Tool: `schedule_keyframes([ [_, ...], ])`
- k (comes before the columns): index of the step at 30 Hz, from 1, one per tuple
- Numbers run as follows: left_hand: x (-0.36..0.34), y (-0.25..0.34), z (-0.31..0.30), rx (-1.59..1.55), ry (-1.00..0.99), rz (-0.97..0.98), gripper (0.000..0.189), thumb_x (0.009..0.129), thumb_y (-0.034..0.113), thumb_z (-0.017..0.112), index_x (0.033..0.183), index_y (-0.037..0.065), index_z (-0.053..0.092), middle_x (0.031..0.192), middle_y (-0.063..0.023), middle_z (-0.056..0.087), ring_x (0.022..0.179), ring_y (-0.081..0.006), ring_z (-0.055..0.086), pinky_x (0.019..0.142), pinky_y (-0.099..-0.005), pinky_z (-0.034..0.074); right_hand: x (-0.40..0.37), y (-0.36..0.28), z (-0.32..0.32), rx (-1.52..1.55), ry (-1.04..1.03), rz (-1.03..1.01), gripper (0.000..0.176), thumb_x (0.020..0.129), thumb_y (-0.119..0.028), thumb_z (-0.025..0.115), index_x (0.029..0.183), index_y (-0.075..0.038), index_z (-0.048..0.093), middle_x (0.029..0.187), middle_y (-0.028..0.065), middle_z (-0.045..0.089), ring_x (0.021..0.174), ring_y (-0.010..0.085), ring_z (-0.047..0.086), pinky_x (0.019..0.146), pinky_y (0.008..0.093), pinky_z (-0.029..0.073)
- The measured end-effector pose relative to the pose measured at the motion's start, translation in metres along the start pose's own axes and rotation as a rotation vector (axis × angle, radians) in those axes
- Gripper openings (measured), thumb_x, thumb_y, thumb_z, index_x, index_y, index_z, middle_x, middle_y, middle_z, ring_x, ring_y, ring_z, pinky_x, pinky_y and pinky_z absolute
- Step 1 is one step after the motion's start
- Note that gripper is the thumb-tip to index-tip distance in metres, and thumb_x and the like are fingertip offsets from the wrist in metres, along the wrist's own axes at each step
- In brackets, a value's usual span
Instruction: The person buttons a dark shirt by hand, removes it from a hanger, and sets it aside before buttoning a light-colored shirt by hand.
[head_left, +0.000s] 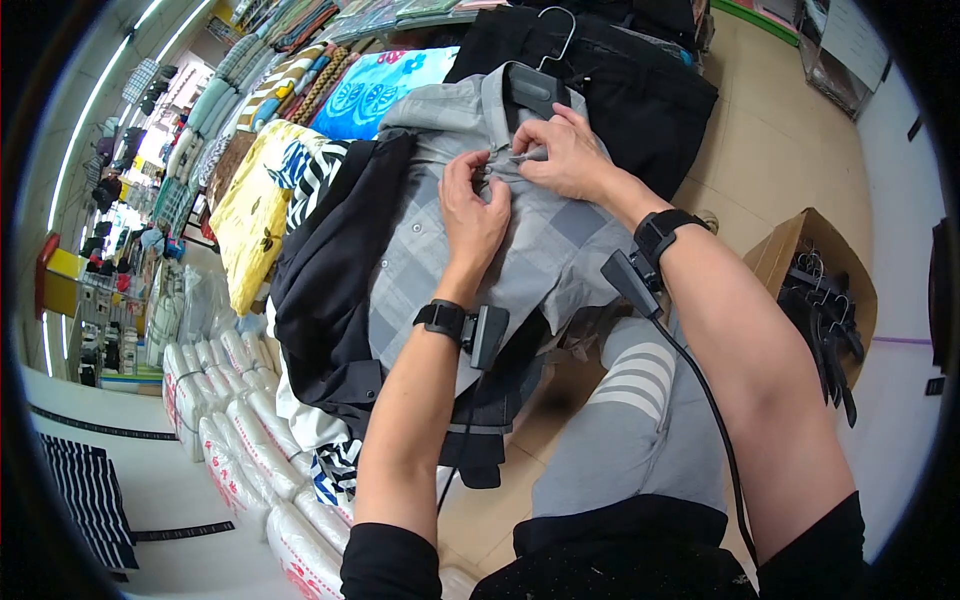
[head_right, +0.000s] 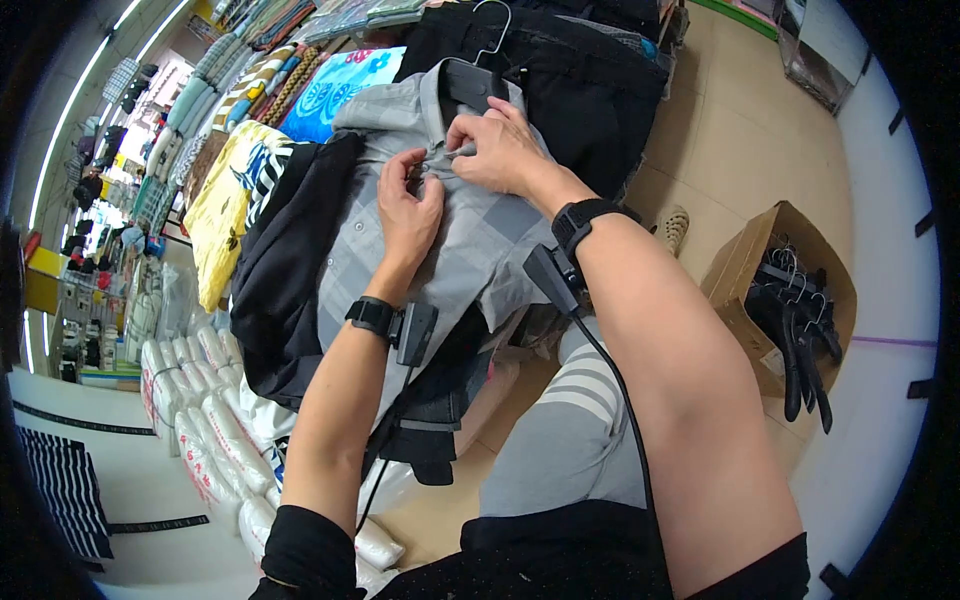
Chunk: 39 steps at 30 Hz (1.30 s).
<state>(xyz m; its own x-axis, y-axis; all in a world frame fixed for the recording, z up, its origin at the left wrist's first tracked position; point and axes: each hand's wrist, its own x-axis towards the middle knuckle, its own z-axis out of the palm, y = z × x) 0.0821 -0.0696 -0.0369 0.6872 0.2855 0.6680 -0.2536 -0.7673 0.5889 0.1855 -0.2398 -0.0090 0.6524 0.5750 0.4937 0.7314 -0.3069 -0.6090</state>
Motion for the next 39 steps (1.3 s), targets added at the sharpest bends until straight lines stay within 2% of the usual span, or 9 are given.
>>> schedule_keyframes([
  [8,-0.005,0.006,-0.019,0.104,-0.035,0.026,0.024,0.093,0.013,0.078,0.114,0.004,0.074,0.109,-0.0117,0.069,0.099,-0.0258,0.067,0.088,-0.0389,0.055,-0.002,-0.002,-0.002,-0.007,-0.044,0.042,0.029,0.083,-0.031,0.067,0.102,-0.015,0.084,0.083,0.009,0.067,0.096,0.0231,0.066,0.134,0.044,0.02],
  [14,-0.003,0.012,-0.041,-0.025,-0.109,-0.199,0.018,0.098,0.017,0.077,0.11,0.003,0.079,0.099,-0.0089,0.075,0.084,-0.0162,0.071,0.078,-0.0318,0.057,-0.002,0.003,0.001,-0.033,-0.032,0.036,0.028,0.083,-0.03,0.067,0.1,-0.015,0.085,0.08,0.0084,0.063,0.095,0.0228,0.065,0.134,0.0444,0.019],
  [17,-0.014,-0.009,-0.03,-0.117,-0.029,-0.113,0.022,0.099,0.019,0.079,0.116,0.004,0.079,0.096,-0.0007,0.074,0.074,-0.0065,0.06,0.069,-0.0246,0.051,-0.001,0.0,-0.002,-0.03,-0.046,0.039,0.027,0.084,-0.029,0.067,0.099,-0.015,0.085,0.079,0.0081,0.062,0.095,0.0226,0.065,0.134,0.0447,0.02],
  [21,-0.003,-0.008,-0.028,-0.169,-0.111,-0.302,0.02,0.097,0.016,0.082,0.112,0.003,0.079,0.091,0.0043,0.072,0.075,-0.0018,0.057,0.068,-0.0206,0.047,-0.003,0.0,-0.002,-0.032,-0.045,0.036,0.026,0.084,-0.029,0.067,0.098,-0.016,0.085,0.08,0.0074,0.063,0.095,0.0219,0.065,0.134,0.0459,0.019],
  [26,-0.01,-0.015,-0.021,-0.314,-0.041,-0.287,0.018,0.097,0.014,0.082,0.11,0.003,0.078,0.092,0.0047,0.071,0.074,-0.0013,0.054,0.067,-0.0197,0.046,-0.003,0.006,-0.002,-0.033,-0.069,-0.008,0.022,0.084,-0.027,0.069,0.096,-0.017,0.084,0.08,0.0028,0.066,0.097,0.0199,0.066,0.134,0.0475,0.018],
  [27,-0.013,-0.013,-0.023,-0.317,-0.044,-0.281,0.017,0.097,0.014,0.081,0.11,0.003,0.078,0.092,0.0048,0.071,0.074,-0.0012,0.054,0.067,-0.0196,0.045,-0.003,0.005,-0.003,-0.027,-0.077,0.011,0.031,0.081,-0.035,0.069,0.098,-0.015,0.086,0.083,0.01,0.069,0.1,0.0243,0.067,0.134,0.0445,0.021],
  [33,-0.014,-0.011,-0.027,-0.335,-0.074,-0.347,0.017,0.096,0.014,0.08,0.108,0.003,0.077,0.093,0.0053,0.07,0.074,-0.0008,0.052,0.066,-0.0195,0.043,-0.006,-0.007,-0.014,-0.037,-0.159,-0.034,0.034,0.082,-0.04,0.072,0.102,-0.015,0.084,0.092,0.0096,0.073,0.104,0.0263,0.067,0.134,0.049,0.019],
  [36,-0.014,-0.016,-0.028,-0.379,-0.098,-0.379,0.017,0.096,0.015,0.08,0.107,0.003,0.076,0.093,0.0055,0.07,0.075,-0.0008,0.053,0.067,-0.0193,0.043,-0.006,-0.021,-0.013,-0.044,-0.098,-0.041,0.031,0.084,-0.036,0.073,0.102,-0.012,0.083,0.098,0.0087,0.074,0.107,0.0279,0.067,0.132,0.0502,0.024],
  [39,-0.013,-0.021,-0.028,-0.431,-0.116,-0.386,0.017,0.096,0.015,0.079,0.108,0.003,0.075,0.093,0.0056,0.069,0.076,-0.0011,0.054,0.069,-0.0191,0.044,-0.007,-0.039,0.003,-0.3,0.109,-0.303,0.026,0.085,-0.025,0.075,0.107,-0.011,0.08,0.099,0.0052,0.074,0.109,0.0263,0.066,0.125,0.0541,0.033],
])
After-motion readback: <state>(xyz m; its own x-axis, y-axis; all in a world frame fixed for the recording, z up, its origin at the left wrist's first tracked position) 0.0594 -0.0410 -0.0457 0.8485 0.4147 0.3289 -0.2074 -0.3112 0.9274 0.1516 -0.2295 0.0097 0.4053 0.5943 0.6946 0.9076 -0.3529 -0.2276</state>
